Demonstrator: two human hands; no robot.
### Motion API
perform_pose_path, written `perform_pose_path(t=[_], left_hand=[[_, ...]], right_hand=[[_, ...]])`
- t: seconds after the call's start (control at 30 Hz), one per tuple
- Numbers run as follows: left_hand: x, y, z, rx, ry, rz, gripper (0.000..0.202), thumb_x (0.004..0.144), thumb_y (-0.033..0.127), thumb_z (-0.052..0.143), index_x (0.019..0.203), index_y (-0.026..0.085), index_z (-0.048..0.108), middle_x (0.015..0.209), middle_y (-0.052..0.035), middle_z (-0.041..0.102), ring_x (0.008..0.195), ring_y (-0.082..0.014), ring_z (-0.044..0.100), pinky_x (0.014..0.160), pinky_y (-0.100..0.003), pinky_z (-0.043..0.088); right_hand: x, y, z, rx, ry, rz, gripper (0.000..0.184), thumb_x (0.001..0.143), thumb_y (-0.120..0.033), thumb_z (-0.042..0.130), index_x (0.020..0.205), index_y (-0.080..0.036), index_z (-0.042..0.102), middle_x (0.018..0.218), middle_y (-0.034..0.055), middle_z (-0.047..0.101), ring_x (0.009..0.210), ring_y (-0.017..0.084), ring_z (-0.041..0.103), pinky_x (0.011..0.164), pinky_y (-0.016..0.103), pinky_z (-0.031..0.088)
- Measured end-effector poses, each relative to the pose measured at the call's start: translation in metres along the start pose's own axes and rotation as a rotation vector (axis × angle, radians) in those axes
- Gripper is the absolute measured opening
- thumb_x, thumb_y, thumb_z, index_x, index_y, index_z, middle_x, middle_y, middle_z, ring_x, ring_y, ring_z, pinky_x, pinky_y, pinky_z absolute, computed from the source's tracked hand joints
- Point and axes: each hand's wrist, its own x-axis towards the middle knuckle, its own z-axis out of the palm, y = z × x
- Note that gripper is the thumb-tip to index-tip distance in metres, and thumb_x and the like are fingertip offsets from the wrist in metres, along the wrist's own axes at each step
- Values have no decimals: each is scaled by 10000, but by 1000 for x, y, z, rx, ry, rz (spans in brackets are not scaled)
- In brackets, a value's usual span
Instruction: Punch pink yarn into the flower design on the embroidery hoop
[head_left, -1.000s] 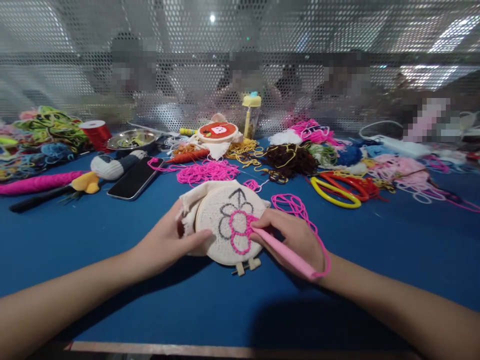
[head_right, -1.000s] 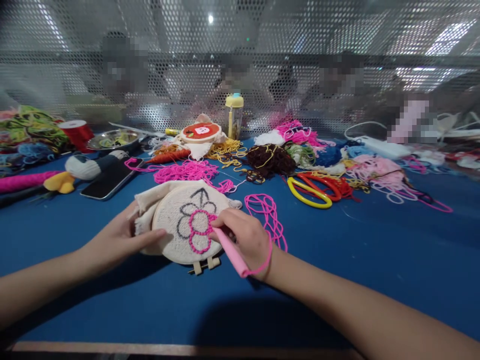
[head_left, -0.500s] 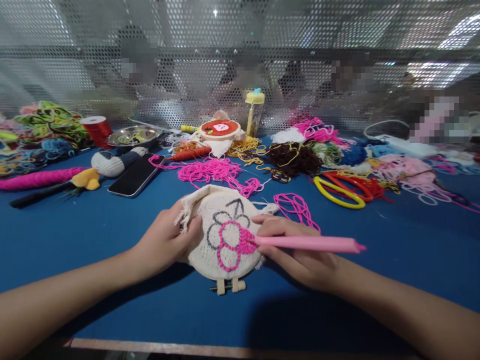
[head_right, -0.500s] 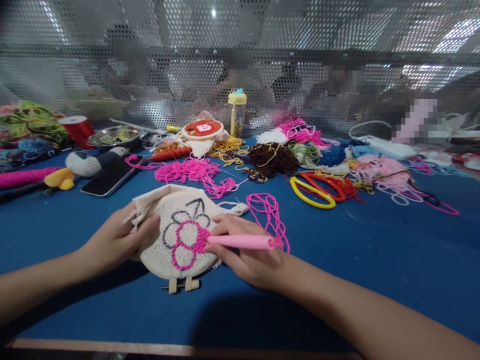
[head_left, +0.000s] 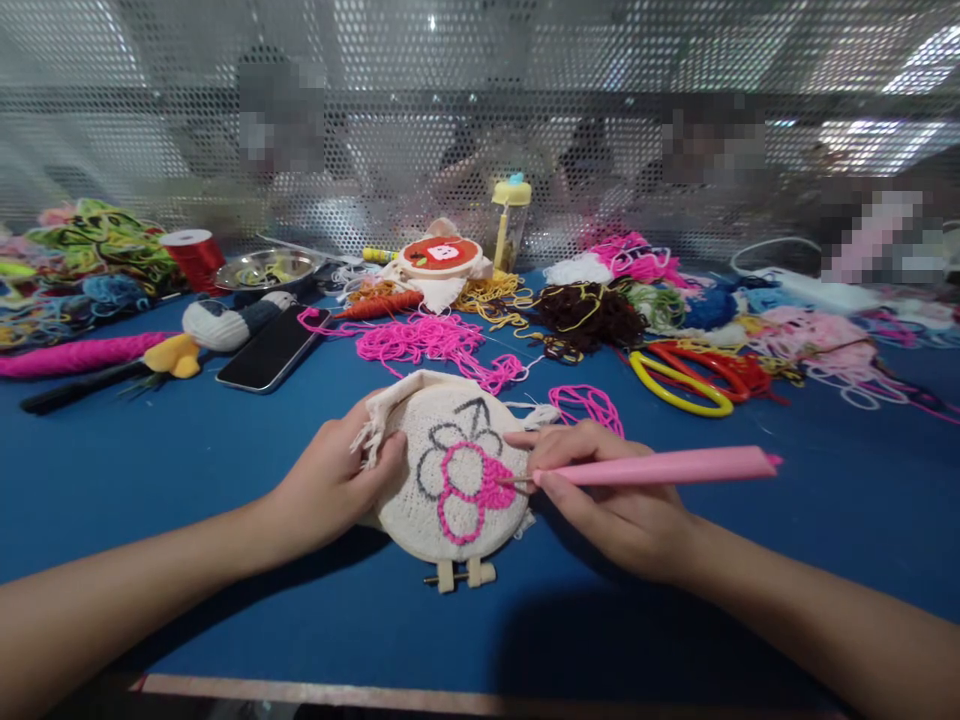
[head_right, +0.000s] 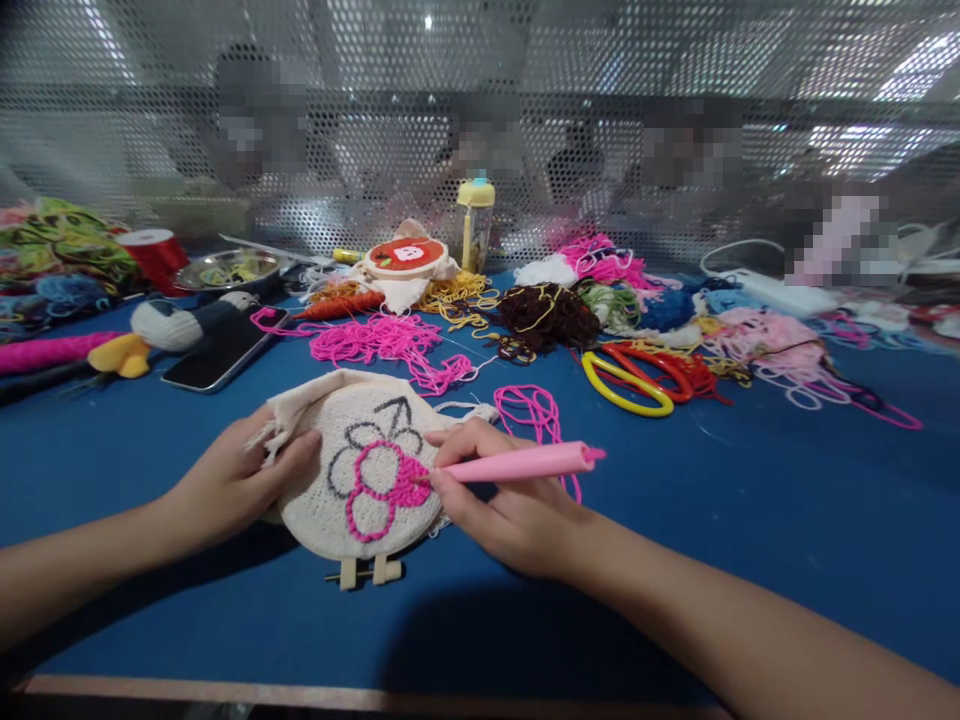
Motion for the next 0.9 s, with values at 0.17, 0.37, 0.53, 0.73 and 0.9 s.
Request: perform_pose_path(t=[0.17,0.37,0.53,0.73,0.9], left_hand=[[0,0,0,-9,5,15,345,797,274,352,1106,148,439,807,-8,603,698,-127,555,636,-216,455],[0,-2,1,-8,1,18,345,797,266,359,1106,133,430,791,-3,605,675,-120,553,629,-208,452],[0,-1,1,-12,-2,10,356,797,273,359,1122,140,419,793,-4,606,688,-127,557,627,-215,454],[-2,1,-1,-63,-11,13,361,801,280,358,1134,149,406,897,-30,613,762,-146,569,682,-241,461],[-4,2,-3,-80,-6,82,345,801,256,367,1133,168,404,886,-33,606,764,-151,574,674,-244,463]], right_hand=[[-1,1,1,75,27,6,148,761,-73,457,809,-213,443,717,-20,477,820,119,546,873,378,440],[-3,3,2,85,82,44,135,753,-79,470,771,-210,444,701,-29,466,757,109,549,820,362,479],[0,1,2,51,47,9,111,758,-94,459,759,-204,441,672,-41,475,700,84,542,862,345,463],[4,-7,-1,-278,-22,-96,91,775,-183,489,684,-175,494,594,-14,529,729,129,595,766,270,497],[4,-11,0,-350,-28,-141,107,753,-140,507,653,-169,485,564,-29,529,598,81,565,795,242,476]])
